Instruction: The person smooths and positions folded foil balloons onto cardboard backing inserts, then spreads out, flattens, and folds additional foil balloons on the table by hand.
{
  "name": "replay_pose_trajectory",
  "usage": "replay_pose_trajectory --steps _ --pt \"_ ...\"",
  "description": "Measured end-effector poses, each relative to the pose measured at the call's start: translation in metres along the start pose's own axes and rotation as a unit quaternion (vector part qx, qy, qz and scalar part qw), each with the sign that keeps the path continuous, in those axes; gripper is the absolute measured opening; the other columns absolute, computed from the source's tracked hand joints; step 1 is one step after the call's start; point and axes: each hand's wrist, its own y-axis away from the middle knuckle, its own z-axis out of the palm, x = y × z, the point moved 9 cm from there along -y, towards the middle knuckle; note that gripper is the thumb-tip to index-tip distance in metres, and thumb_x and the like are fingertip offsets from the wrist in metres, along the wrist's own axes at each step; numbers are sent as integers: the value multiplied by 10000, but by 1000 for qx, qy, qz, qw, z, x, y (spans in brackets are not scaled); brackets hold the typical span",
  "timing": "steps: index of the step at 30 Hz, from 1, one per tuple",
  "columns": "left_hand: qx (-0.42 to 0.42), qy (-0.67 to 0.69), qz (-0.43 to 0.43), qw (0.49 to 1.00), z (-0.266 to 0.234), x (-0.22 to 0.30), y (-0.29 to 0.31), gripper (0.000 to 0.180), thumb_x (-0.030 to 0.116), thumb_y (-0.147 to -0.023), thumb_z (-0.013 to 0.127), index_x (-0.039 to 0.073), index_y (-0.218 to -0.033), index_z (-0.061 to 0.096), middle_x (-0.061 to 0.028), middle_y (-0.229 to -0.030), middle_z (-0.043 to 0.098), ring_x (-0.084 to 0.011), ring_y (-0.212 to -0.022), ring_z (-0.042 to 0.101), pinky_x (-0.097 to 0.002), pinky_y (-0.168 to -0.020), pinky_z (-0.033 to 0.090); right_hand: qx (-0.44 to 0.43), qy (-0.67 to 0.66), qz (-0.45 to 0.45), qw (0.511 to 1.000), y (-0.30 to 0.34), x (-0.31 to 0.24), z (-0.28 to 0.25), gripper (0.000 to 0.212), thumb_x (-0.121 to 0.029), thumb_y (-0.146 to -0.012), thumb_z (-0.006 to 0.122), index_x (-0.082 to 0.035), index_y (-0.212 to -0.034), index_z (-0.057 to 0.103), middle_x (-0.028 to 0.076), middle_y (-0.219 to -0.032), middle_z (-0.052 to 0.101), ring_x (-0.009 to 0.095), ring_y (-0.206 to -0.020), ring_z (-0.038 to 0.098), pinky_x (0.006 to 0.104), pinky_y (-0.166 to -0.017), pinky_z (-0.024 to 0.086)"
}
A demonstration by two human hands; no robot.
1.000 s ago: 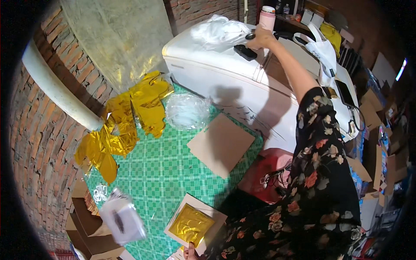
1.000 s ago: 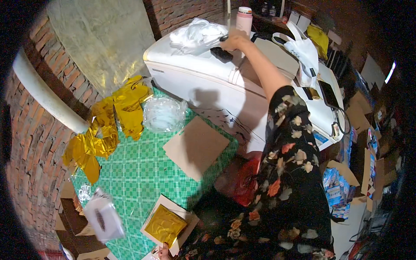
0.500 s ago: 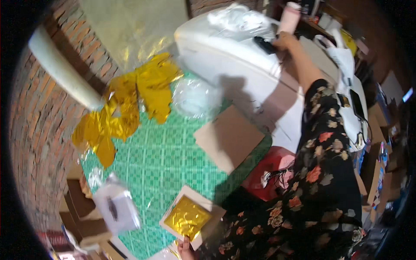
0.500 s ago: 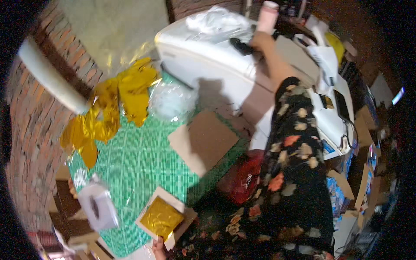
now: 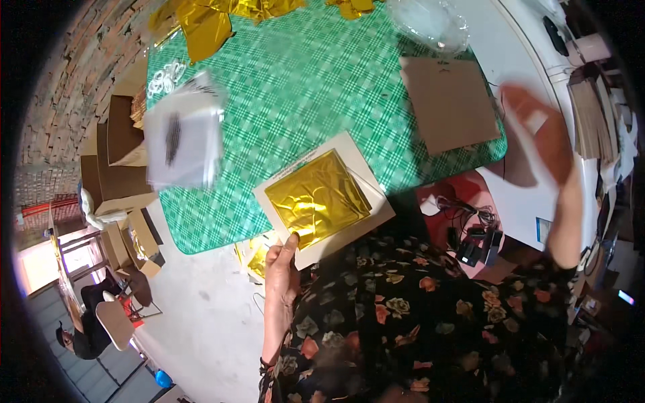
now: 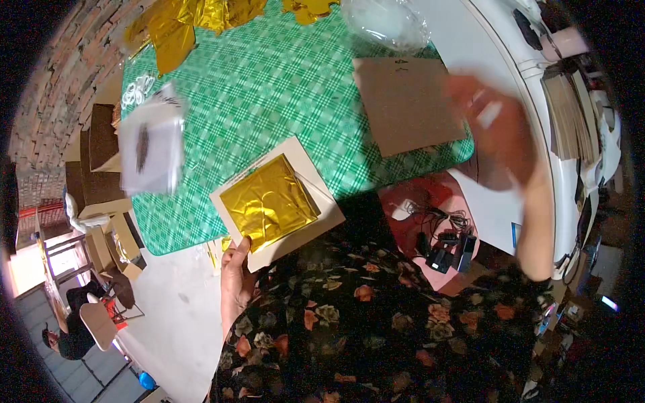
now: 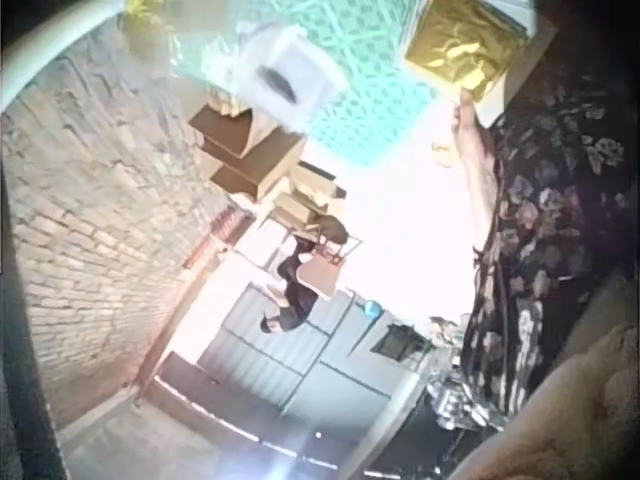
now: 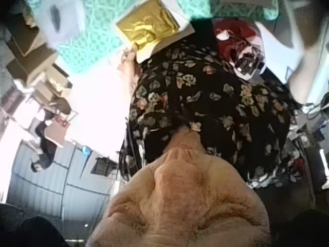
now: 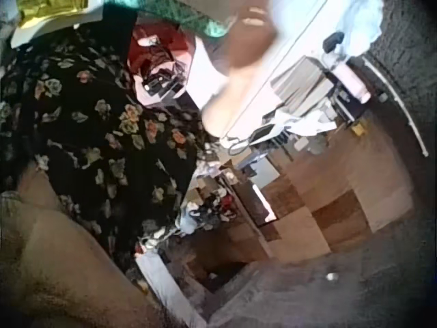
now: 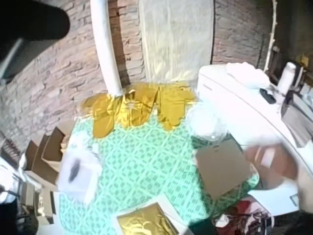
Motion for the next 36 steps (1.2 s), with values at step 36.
replay_pose_trajectory --steps 36 --pt "-279 -55 -27 958 -8 -8 23 574 -13 -964 605 22 -1504 414 -127 -1361 608 -227 -1108 684 -393 -865 627 -269 -668 248 648 164 -125 252 311 -223 -1068 523 -42 -1315 574 42 -1109 651 123 -967 637 288 -705 556"
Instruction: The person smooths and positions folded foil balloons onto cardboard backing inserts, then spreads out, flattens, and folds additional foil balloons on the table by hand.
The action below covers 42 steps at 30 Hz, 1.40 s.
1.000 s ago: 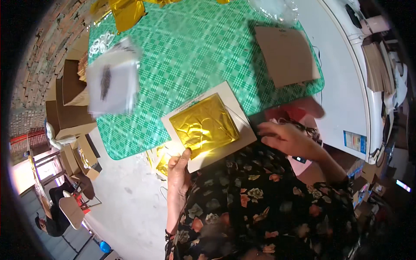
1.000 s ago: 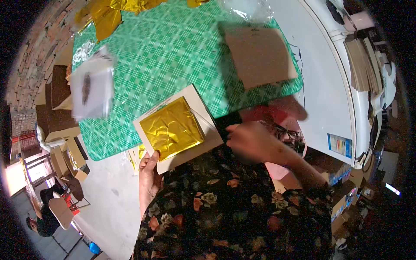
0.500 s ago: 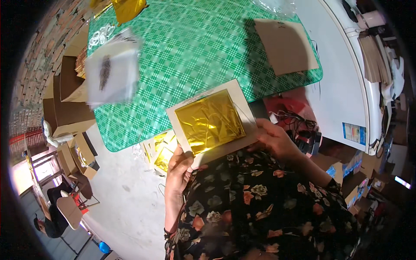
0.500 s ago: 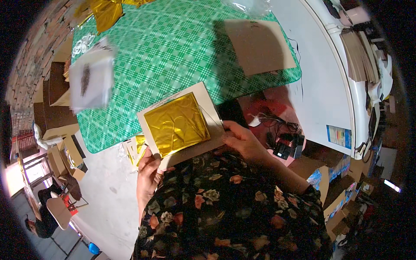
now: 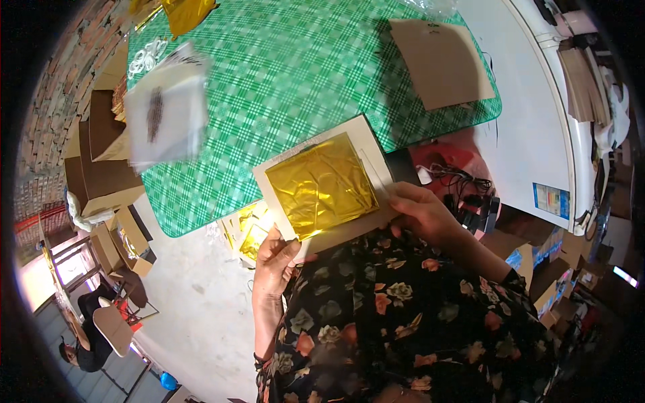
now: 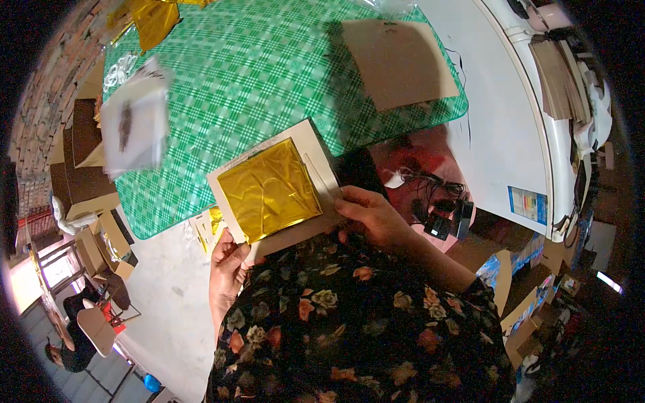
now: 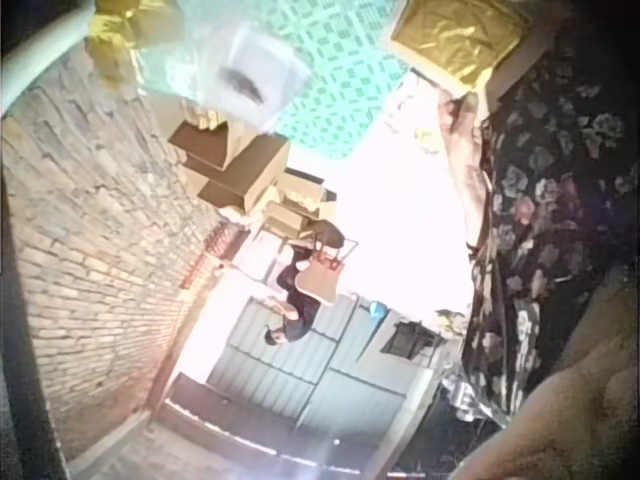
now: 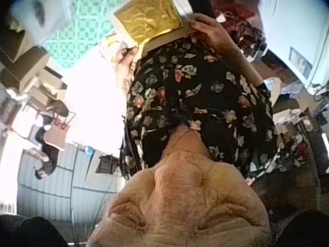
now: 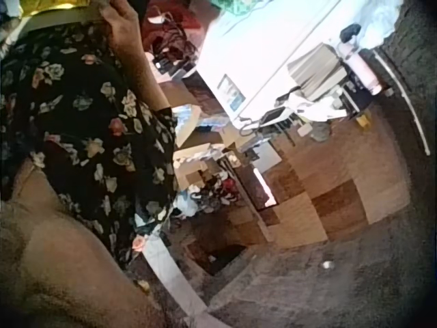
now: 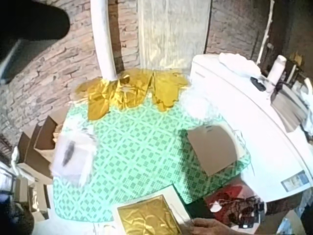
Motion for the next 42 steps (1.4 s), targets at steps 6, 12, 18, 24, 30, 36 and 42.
replay_pose_trajectory --steps 6,12,18,24,30,36,42 --pt "6 24 -39 999 -17 -16 5 571 -9 -973 600 39 -1512 416 -83 -1283 635 -151 -945 678 -362 -908 603 13 77 -12 997 0 7 -10 248 -236 -1065 533 -19 -1163 600 86 -981 684 161 -780 689 294 -631 550" --pt "-148 119 34 981 -13 -14 1 573 -39 -964 604 59 -1506 448 -61 -1298 639 -157 -1058 648 -261 -921 513 31 223 -24 974 -7 9 -27 250 -242 -1070 515 -7 -1102 593 95 -870 696 169 -673 679 297 -619 558" --pt "-22 -49 7 999 -4 -7 -1 607 -7 -947 679 66 -1503 448 -41 -1380 614 -152 -1213 590 -259 -971 476 31 202 -49 978 -6 2 -22 389 -135 -1030 556 -1 -1382 460 109 -1261 629 171 -1032 667 300 -736 574" --pt "-9 -18 -19 1000 -3 -5 3 562 16 -930 713 72 -1444 494 -17 -1303 641 -139 -1159 606 -279 -993 478 -41 68 -68 995 -3 -3 7 692 -3 -999 565 -32 -1580 189 110 -1358 549 192 -1219 579 353 -1023 508" --pt "-11 -28 17 999 2 2 -5 484 -26 -948 670 77 -1397 522 -22 -1269 656 -134 -1115 640 -322 -980 534 -19 123 -60 990 -5 -3 0 421 -72 -1042 517 7 -1443 414 92 -1274 615 189 -1193 598 382 -989 557" --pt "50 -77 2 996 -5 4 -10 332 83 -991 664 50 -1306 563 -72 -1118 725 -172 -929 726 -310 -836 595 -12 57 -66 996 -6 -11 8 324 -88 -1059 501 23 -1363 487 134 -1237 654 222 -1108 675 379 -934 588" --pt "88 -59 12 994 -8 6 -16 240 203 -1013 653 18 -1162 612 -154 -953 750 -207 -780 745 -316 -685 617 41 9 -68 997 -14 -11 6 254 -140 -1060 530 32 -1247 553 163 -1108 694 224 -925 719 350 -794 612"
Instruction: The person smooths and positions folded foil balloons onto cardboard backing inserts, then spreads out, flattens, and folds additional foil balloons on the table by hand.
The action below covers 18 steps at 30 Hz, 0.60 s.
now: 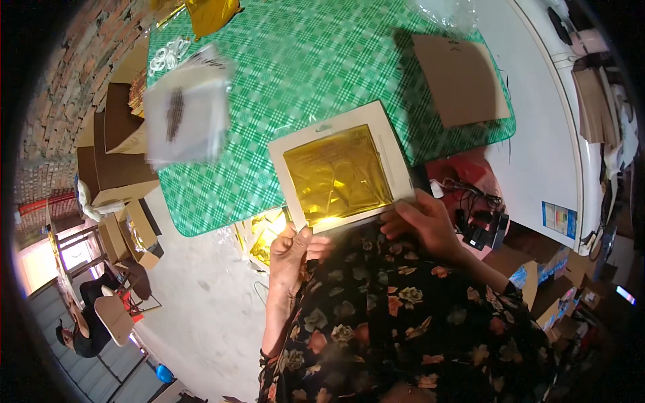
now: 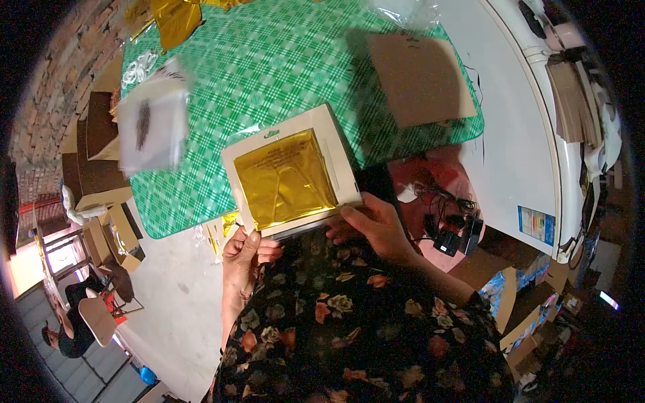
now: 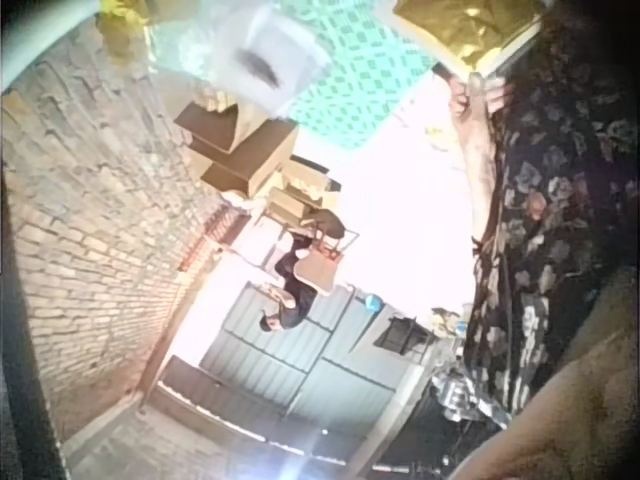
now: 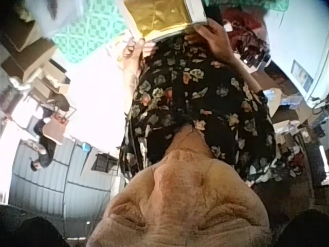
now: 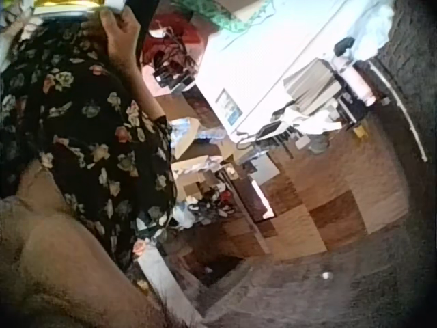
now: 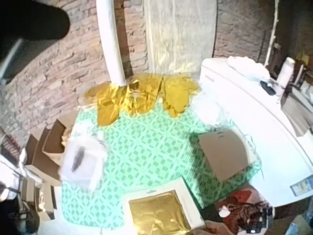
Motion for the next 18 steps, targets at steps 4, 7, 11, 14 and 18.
replay_pose_trajectory --steps 4,7,11,14,18 --pt "7 21 -8 1000 -2 -3 -5 260 249 -1012 655 24 -1134 613 -159 -944 742 -222 -766 739 -333 -653 615 3 -14 12 1000 -6 5 -3 225 -169 -1053 556 24 -1167 581 146 -1053 705 217 -907 717 337 -772 607" --pt "33 54 -19 998 0 -4 -7 268 256 -1020 643 25 -1151 611 -166 -952 735 -234 -775 733 -340 -667 616 7 28 -12 1000 -10 3 -3 207 -143 -1042 569 11 -1179 550 132 -1094 695 207 -942 707 335 -794 602" --pt "16 -5 13 1000 4 0 -13 268 220 -1027 631 21 -1204 600 -170 -971 728 -249 -800 727 -350 -697 613 1 75 -128 989 -14 1 -7 303 -102 -1016 606 1 -1269 476 123 -1147 676 182 -981 688 315 -813 585" --pt "3 5 3 1000 6 -1 -14 271 182 -1026 626 18 -1240 595 -166 -972 727 -250 -805 726 -349 -697 608 48 143 -169 974 -8 -10 -4 460 -51 -972 661 -6 -1342 389 140 -1203 640 161 -997 668 287 -811 562" --pt "-14 45 -1 999 13 0 -13 269 137 -1018 629 15 -1256 600 -155 -956 726 -239 -779 721 -334 -676 598 128 250 -227 933 -4 -35 -2 554 -11 -932 699 -3 -1370 361 151 -1191 612 134 -935 653 260 -785 537"
